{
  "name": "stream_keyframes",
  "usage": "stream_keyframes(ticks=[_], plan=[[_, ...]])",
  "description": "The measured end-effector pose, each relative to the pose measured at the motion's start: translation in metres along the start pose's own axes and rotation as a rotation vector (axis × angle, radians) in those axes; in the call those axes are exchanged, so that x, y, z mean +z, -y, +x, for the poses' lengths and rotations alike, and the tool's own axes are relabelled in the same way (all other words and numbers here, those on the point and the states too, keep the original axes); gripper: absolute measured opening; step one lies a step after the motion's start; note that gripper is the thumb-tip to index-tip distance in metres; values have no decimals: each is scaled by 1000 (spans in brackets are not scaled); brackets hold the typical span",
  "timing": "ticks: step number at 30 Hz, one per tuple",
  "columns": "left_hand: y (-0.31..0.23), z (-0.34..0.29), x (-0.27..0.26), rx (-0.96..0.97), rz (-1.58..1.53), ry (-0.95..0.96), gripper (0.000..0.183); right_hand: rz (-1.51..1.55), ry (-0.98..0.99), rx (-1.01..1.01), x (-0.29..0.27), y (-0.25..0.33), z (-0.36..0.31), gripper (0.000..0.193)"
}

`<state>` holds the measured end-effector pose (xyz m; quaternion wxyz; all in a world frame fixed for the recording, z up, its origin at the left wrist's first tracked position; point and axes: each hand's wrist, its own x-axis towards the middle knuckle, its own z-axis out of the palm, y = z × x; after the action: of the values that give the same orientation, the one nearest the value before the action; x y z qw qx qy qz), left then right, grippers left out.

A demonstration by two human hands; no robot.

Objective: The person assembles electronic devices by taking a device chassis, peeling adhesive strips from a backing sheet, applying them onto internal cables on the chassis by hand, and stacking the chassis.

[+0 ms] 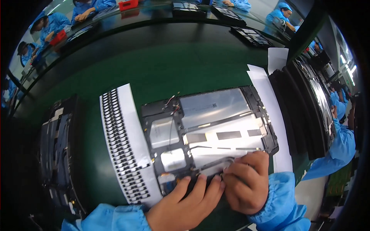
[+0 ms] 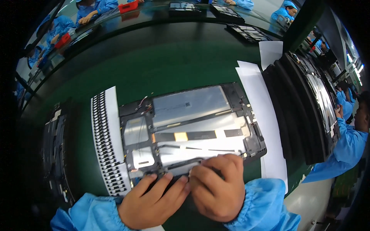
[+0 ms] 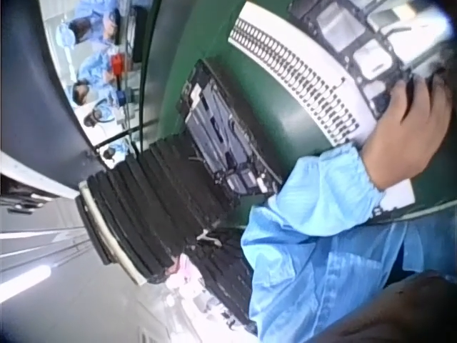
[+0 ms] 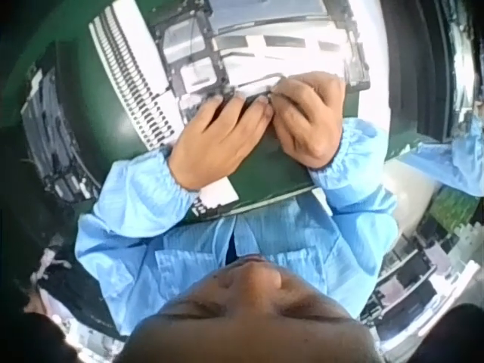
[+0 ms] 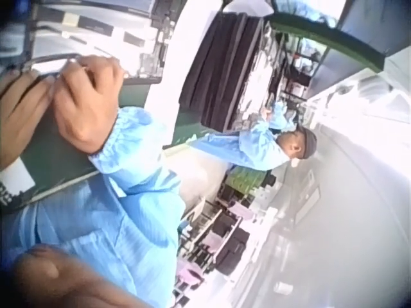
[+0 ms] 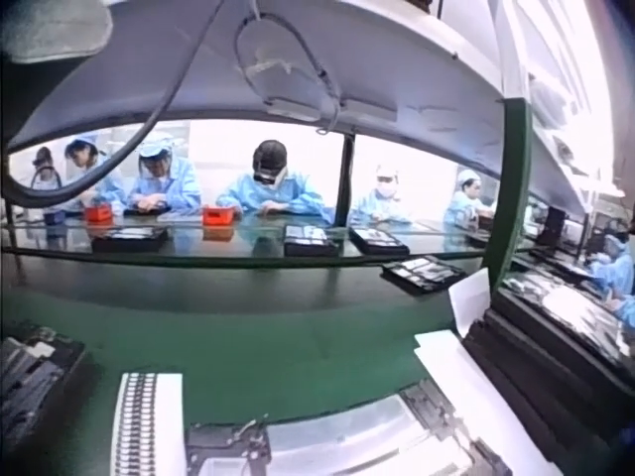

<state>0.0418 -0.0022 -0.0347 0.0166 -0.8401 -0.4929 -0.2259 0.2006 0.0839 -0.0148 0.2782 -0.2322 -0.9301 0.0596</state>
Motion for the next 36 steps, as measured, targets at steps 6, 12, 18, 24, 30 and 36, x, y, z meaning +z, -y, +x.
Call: stream_keyframes(ticks=[6, 12, 18, 24, 30, 36], plan=[[13, -12, -47, 127, -68, 69, 30, 31, -75, 216, -12, 31, -4, 21], [21, -77, -69, -114, -390, 173, 43, 265, 46, 226, 3, 111, -31, 12], [20, -92, -61, -226, -378, 172, 44, 118, 45, 81, 37, 138, -27, 10], [16, -95, -61, -209, -309, 131, 44, 156, -25, 241, 45, 152, -26, 12], [16, -97, -61, -208, -300, 116, 45, 213, -69, 221, 46, 152, -24, 11], [10, -90, -61, -233, -281, 156, 44, 415, -84, 171, 39, 140, -27, 11]])
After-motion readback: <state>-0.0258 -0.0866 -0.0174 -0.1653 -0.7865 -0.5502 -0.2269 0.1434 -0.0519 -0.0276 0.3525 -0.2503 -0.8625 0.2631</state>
